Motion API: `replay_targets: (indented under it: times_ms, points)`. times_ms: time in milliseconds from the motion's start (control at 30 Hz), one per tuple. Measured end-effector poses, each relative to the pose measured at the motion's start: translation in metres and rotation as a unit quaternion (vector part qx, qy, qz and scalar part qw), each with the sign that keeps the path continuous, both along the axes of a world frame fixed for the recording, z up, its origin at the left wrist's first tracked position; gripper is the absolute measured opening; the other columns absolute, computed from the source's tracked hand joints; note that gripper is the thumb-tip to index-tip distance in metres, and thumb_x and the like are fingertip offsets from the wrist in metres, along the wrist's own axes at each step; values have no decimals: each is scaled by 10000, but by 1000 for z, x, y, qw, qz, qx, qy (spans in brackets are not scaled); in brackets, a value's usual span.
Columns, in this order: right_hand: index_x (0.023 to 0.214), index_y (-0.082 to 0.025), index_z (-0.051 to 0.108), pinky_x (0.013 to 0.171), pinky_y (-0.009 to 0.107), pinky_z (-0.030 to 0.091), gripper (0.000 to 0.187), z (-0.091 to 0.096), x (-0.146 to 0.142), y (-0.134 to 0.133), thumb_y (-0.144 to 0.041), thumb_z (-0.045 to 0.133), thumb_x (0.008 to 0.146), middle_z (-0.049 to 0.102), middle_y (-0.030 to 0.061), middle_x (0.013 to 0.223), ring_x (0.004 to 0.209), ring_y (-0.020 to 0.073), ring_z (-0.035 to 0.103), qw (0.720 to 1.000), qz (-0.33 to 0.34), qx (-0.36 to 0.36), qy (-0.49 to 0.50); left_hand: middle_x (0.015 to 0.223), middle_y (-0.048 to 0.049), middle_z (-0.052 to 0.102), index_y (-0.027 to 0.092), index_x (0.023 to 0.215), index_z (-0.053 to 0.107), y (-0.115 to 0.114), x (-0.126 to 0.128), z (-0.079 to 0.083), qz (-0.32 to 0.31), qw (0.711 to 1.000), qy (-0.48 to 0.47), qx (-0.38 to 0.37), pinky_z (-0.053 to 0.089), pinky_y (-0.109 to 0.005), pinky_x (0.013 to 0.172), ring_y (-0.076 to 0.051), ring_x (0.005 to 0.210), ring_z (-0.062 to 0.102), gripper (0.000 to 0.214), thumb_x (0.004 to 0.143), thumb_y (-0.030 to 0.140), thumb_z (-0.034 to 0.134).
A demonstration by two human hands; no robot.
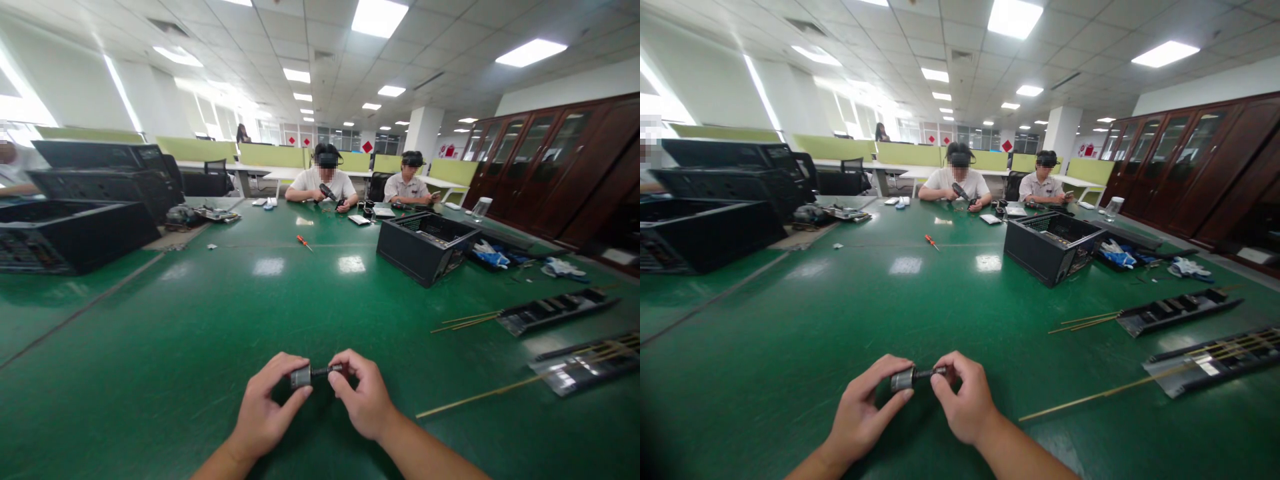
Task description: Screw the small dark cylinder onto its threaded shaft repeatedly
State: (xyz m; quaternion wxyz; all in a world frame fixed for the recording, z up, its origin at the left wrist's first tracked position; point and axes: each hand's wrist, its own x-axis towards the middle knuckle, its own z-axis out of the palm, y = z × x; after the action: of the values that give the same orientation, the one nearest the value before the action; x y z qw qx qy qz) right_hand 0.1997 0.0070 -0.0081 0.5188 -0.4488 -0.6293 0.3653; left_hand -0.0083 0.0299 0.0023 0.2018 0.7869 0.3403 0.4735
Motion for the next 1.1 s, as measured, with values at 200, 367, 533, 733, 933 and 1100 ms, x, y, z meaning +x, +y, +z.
replay_targets:
  times_ms: [200,367,533,733,933,1100]
  points:
    - [899,-175,648,651,250,442,103,-1,1,0,-262,594,898,608,-1,738,672,146,567,1000,-6,2,11,971,-33,707,257,1105,678,2,-2,-3,2,1000,2,-1,527,-290,804,-186,875,670,257,853,241,726]
    - [918,-173,633,647,249,447,119,-5,2,0,-276,575,918,609,2,753,666,141,574,1000,-7,5,24,972,-35,704,251,1110,673,2,-2,-4,6,1000,-2,-9,520,-286,809,-181,877,667,256,859,243,724]
    - [910,-171,631,650,248,455,119,-3,2,1,-276,578,917,605,1,740,667,141,576,1000,-12,5,23,968,-50,708,236,1098,683,1,-3,-3,11,1000,2,-12,520,-296,805,-191,868,671,248,855,257,727]
    - [925,-171,629,648,251,466,137,-5,2,2,-298,578,919,617,8,754,667,144,581,1000,-15,5,26,950,-70,712,219,1072,703,2,-2,-2,15,1000,-8,-22,525,-312,790,-208,857,670,235,850,292,727]
    - [939,-171,608,631,254,471,155,-8,3,3,-317,555,936,636,20,763,658,147,587,999,-27,8,41,967,-72,713,205,1030,733,7,-5,-10,77,988,-73,-110,496,-328,824,-225,887,655,291,784,352,786]
    - [938,-175,610,631,249,472,130,-8,0,2,-295,559,933,637,24,777,677,149,590,999,-12,13,43,923,-62,709,153,1018,730,23,-7,-12,113,903,-290,-296,492,-277,779,-194,848,626,493,619,378,909]
